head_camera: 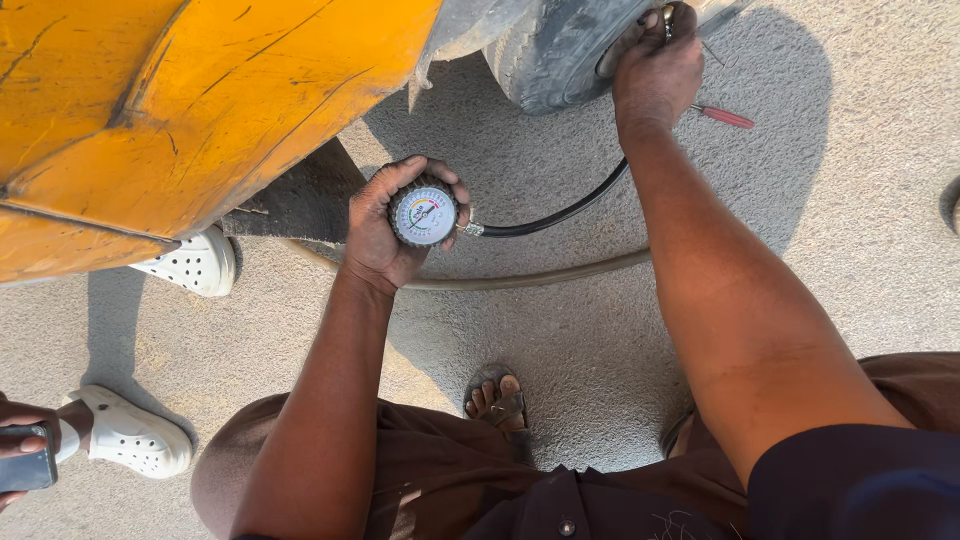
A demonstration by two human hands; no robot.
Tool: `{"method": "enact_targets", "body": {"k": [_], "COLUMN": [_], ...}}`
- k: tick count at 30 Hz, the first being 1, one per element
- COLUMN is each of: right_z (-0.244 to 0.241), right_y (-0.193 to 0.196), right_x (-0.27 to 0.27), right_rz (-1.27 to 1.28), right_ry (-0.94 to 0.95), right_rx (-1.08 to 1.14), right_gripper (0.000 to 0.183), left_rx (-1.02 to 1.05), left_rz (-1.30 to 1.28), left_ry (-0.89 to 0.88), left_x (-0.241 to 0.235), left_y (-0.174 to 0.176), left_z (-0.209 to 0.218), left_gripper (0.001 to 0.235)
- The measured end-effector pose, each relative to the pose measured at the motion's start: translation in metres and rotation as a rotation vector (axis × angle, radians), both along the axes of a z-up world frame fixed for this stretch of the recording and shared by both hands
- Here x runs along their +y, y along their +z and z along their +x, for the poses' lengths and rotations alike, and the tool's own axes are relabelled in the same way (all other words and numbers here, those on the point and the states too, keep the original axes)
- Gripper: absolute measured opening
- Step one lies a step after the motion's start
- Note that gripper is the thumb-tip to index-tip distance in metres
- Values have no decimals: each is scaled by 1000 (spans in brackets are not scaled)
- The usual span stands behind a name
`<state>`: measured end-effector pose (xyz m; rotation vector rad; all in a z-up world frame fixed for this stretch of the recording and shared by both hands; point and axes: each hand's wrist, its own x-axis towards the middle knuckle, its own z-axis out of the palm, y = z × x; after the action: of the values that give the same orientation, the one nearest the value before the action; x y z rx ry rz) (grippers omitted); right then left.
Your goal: The person connects a pressure gauge to a vehicle tire valve, inflates the tire using an air hose, and checks the pressure multiple times. They also remove and replace the valve cap during the process.
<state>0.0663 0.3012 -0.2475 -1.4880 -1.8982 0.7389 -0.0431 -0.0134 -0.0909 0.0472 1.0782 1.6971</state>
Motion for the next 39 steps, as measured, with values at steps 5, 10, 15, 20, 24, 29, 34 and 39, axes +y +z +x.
{"method": "enact_targets", "body": {"k": [5, 10, 15, 20, 24, 29, 34, 39], "right_z": [29, 79, 130, 181, 191, 155, 109, 117], "right_y": [33, 50, 29, 8, 3, 9, 30, 41], "right_x": [-16, -75, -113, -78, -57, -42, -11, -1], "right_rz": [-158, -213, -251, -614, -725, -522, -869, -1296], "right_ry": [73, 76, -333, -837, -858, -708, -239, 237], "right_rx": [-93, -489, -350, -262, -134, 178, 995, 1500], "right_gripper": [42, 79, 64, 84, 66, 51, 28, 39], "left_rx": [96, 231, 417, 967, 959, 1044, 1221, 1124], "left_rz": [-56, -108, 125, -255, -225, -297, -584, -712], "left_ry": [-57, -44, -35, -106, -30, -110, -614, -1004], "left_x": [17, 33, 20, 17, 18, 15, 23, 16], "left_y": [24, 42, 21, 12, 26, 28, 4, -38], "left_z": [2, 1, -2, 7, 14, 21, 39, 57], "left_gripper": [38, 45, 63, 102, 90, 90, 76, 96]}}
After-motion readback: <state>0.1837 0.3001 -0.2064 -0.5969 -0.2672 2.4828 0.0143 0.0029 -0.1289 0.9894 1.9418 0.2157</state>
